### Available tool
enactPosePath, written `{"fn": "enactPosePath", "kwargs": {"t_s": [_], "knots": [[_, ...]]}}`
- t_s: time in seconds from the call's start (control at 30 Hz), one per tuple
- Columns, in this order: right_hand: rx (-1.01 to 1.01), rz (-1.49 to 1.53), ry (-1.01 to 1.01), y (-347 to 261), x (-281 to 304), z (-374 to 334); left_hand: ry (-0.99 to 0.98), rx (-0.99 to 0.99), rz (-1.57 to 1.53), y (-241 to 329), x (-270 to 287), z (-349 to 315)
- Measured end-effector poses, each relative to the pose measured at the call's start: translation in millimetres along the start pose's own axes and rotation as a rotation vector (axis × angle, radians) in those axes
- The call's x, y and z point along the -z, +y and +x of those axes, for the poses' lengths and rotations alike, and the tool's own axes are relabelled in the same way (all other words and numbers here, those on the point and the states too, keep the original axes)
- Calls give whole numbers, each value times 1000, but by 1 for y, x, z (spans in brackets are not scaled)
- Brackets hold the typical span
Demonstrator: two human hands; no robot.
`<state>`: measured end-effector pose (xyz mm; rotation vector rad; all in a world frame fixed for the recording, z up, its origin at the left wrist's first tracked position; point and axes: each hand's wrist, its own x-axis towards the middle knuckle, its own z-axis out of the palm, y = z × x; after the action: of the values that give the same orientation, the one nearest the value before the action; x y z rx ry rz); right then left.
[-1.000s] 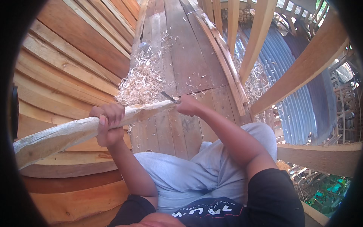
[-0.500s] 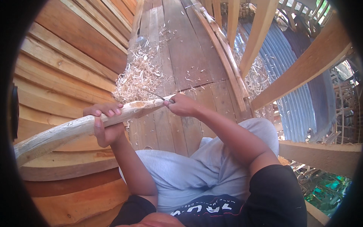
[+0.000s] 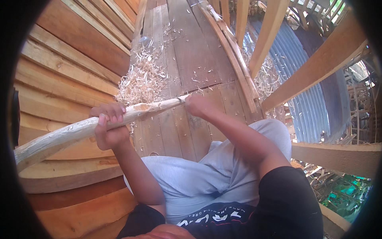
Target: The person carves a long wooden stick using a knife, peeling away shavings to shape the wood. The person sits on the floor and rotates the stick to work on different sides.
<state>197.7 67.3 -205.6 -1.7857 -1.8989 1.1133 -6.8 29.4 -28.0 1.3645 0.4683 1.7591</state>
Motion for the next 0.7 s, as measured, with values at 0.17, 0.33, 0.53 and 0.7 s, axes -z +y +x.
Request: {"fn": "enactPosePath", "kwargs": {"t_s": [0.17, 0.33, 0.53, 0.7], "knots": [[-78, 29, -49, -10, 5, 1, 107, 8, -19, -1, -3, -4], [9, 28, -18, -21, 20, -15, -70, -6, -38, 1, 5, -2], [4, 46, 47, 17, -1, 18, -73, 6, -65, -2, -3, -1], [-17, 23, 63, -33, 12, -16, -119, -4, -79, 3, 7, -5]]}}
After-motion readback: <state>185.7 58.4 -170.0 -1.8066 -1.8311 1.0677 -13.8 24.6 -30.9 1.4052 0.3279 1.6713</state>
